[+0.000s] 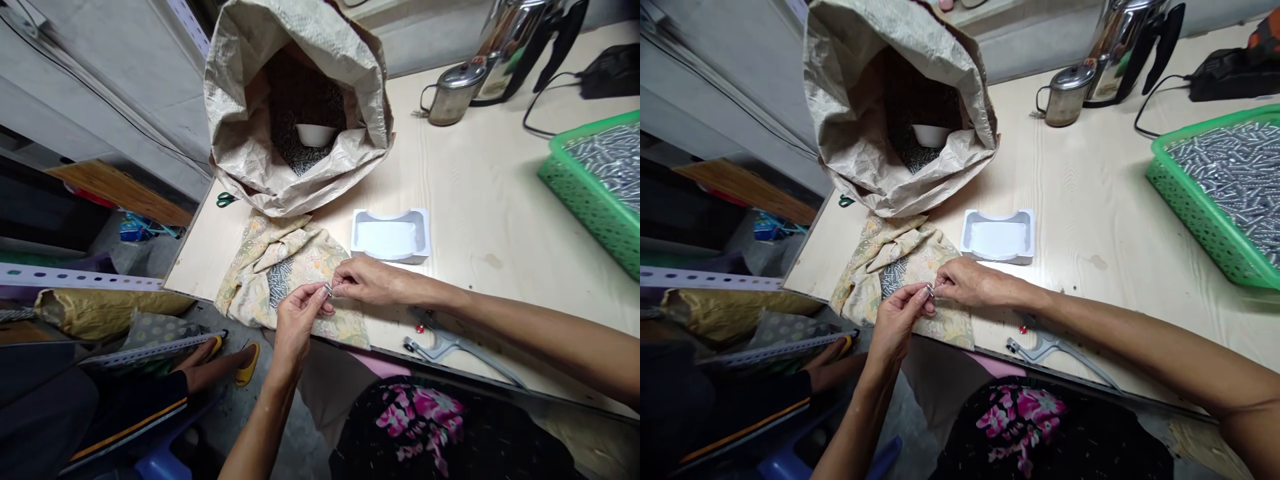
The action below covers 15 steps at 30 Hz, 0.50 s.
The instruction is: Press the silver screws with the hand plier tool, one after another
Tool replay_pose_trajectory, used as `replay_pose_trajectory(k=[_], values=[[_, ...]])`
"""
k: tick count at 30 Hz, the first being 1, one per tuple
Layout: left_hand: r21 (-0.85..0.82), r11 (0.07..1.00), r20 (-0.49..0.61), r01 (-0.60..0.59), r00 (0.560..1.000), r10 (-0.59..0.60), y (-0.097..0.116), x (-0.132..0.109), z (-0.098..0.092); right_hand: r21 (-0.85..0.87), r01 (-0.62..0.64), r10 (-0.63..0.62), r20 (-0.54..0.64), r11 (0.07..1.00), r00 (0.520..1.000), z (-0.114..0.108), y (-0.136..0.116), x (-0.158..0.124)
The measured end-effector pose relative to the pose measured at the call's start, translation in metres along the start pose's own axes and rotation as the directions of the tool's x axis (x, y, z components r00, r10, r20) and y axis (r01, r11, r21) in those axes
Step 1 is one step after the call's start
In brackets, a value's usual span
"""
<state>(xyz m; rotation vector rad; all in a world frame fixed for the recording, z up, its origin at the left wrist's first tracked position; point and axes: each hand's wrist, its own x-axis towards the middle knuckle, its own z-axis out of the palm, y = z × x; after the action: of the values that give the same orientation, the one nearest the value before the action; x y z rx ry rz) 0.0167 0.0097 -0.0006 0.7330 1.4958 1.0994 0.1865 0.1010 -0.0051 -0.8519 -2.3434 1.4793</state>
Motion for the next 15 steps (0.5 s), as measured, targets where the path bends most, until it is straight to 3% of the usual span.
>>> replay_pose_trajectory(k=[10,15], values=[[0.188,0.982,0.049,0.018,0.998,-0.027,0.009,0.002,0.010,-0.011,-0.005,0.005,0.048,1.000,0.999,0.006,0.015,-0.008],[-0.049,0.979,0.072,0.197,0.978,-0.194,0.008,0.009,0.012,0.196,-0.097,0.088,0.053,0.976,0.995,0.000,0.009,-0.014]])
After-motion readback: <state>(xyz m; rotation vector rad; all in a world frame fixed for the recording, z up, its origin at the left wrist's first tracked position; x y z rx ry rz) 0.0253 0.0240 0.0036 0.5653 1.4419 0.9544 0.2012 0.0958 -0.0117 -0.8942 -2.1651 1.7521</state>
